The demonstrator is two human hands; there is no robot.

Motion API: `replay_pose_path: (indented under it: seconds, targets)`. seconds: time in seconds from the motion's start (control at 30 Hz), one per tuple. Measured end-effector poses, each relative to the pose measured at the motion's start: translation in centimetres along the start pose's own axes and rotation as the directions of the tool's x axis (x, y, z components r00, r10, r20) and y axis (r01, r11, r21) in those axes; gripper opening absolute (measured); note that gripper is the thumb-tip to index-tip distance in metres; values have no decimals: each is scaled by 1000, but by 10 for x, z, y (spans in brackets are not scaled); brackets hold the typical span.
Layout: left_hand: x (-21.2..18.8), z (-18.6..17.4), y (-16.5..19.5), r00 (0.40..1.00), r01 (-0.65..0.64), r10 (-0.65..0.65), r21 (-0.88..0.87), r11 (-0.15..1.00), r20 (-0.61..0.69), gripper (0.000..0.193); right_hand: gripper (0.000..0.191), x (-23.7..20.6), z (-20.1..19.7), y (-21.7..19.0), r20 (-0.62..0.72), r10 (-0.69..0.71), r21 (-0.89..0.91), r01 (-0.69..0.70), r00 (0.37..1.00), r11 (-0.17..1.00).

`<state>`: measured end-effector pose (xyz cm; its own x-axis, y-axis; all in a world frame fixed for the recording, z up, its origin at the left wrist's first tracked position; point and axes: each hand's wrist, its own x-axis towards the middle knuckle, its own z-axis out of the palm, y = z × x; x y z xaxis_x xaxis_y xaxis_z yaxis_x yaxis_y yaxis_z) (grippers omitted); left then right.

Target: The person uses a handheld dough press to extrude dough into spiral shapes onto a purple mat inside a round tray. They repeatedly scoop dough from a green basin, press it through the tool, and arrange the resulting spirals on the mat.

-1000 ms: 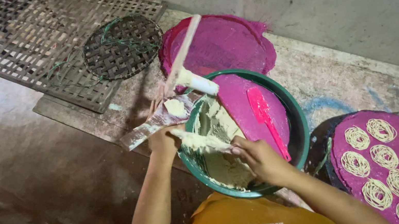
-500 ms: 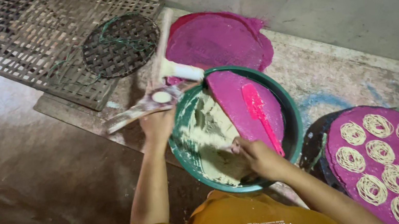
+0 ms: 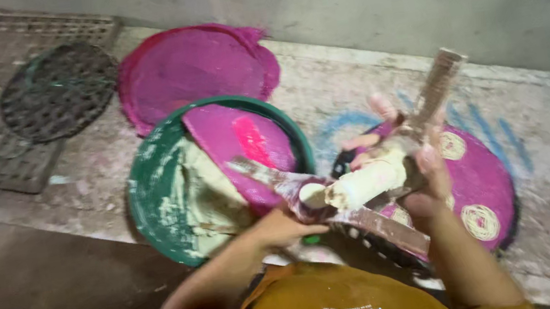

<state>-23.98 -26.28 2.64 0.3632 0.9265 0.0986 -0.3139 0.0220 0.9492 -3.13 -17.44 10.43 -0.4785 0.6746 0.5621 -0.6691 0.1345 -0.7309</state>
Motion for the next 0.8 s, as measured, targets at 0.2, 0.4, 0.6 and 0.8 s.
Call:
replay_pose_path:
  seconds: [0.2,0.4,0.6,0.8]
  targets:
    - [60,40,15,996,-23,-54,808,589,68,49,75,-29,-54,-90,544,-104,-647,495,833,580]
    - [123,102,-17,955,-244,32,717,653,295,47,68,-55,-61,-131,500,-7,-835,484,866,261]
    - [188,137,3,922,-283,-61,773,567,383,42,92,-85,-136,-208,79,401,-764,-203,913,613]
    - [226,168,-20,955,-295,174,850,436,242,34,115,-164,-224,-223,-184,727,-360,-734,661,576]
